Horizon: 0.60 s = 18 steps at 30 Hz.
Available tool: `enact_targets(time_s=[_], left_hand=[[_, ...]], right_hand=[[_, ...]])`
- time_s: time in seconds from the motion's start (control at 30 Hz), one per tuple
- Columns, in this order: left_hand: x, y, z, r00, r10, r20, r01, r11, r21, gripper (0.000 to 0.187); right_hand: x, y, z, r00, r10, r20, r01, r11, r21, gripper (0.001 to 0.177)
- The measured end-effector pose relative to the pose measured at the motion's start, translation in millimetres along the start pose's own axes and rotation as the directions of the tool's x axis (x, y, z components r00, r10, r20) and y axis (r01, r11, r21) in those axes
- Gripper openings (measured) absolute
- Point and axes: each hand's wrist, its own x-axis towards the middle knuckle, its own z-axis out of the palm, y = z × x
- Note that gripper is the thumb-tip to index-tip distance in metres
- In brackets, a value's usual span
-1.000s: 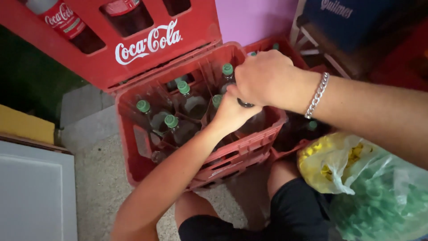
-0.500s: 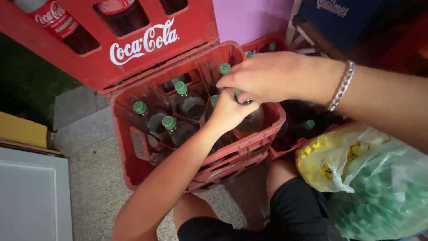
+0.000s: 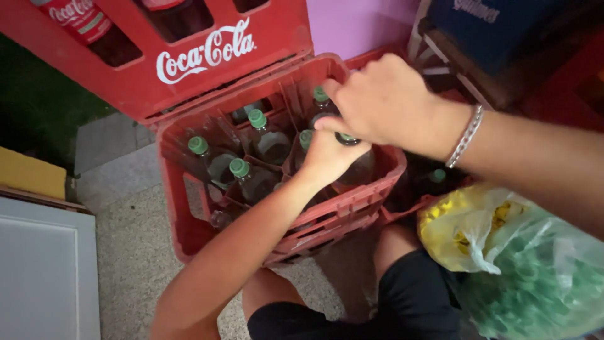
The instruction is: The person unscrews green caps from brown glass bottles in a red crate and places the caps into a plastic bag. They then retrieve caps from the bag and screw them onto other bottles in the crate.
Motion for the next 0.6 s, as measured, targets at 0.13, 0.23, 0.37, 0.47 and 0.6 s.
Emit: enact_targets(time_s=[0.13,0.23,0.37,0.47,0.6], left_hand=[[-2.1,8.4,-1.3,0.972,-0.236,0.017,0.235,0.971,0.031,0.025],[-4.2,18.6,-4.7,0.974,-0.221,0.055,0.220,0.975,0.027,0.022],[-2.7,5.3,-1.7,0.990,-0.125,0.071,0.130,0.990,-0.056,0.014],[-3.9,3.3,-4.2,0.997,0.012,0.080,-0.008,0.999,-0.042,0.012],[-2.8,20.3,-8.0,0.986,-0.145,0.079,0.146,0.989,-0.004,0.018]], right_hand=[[2.9,-7.1,4.8,0.998,0.052,0.021,-0.050,0.997,-0.055,0.053],[-0.5,-6.5,-8.3,0.986,0.036,0.163,-0.060,0.988,0.141,0.039],[-6.7,-1.6,-15.9,0.989,-0.040,0.142,0.020,0.990,0.139,0.033],[-5.8,2.7,-19.4,0.963,-0.151,0.223,0.094,0.965,0.245,0.037],[-3.5,14.4,-17.5,0.954,-0.252,0.162,0.174,0.906,0.387,0.049]])
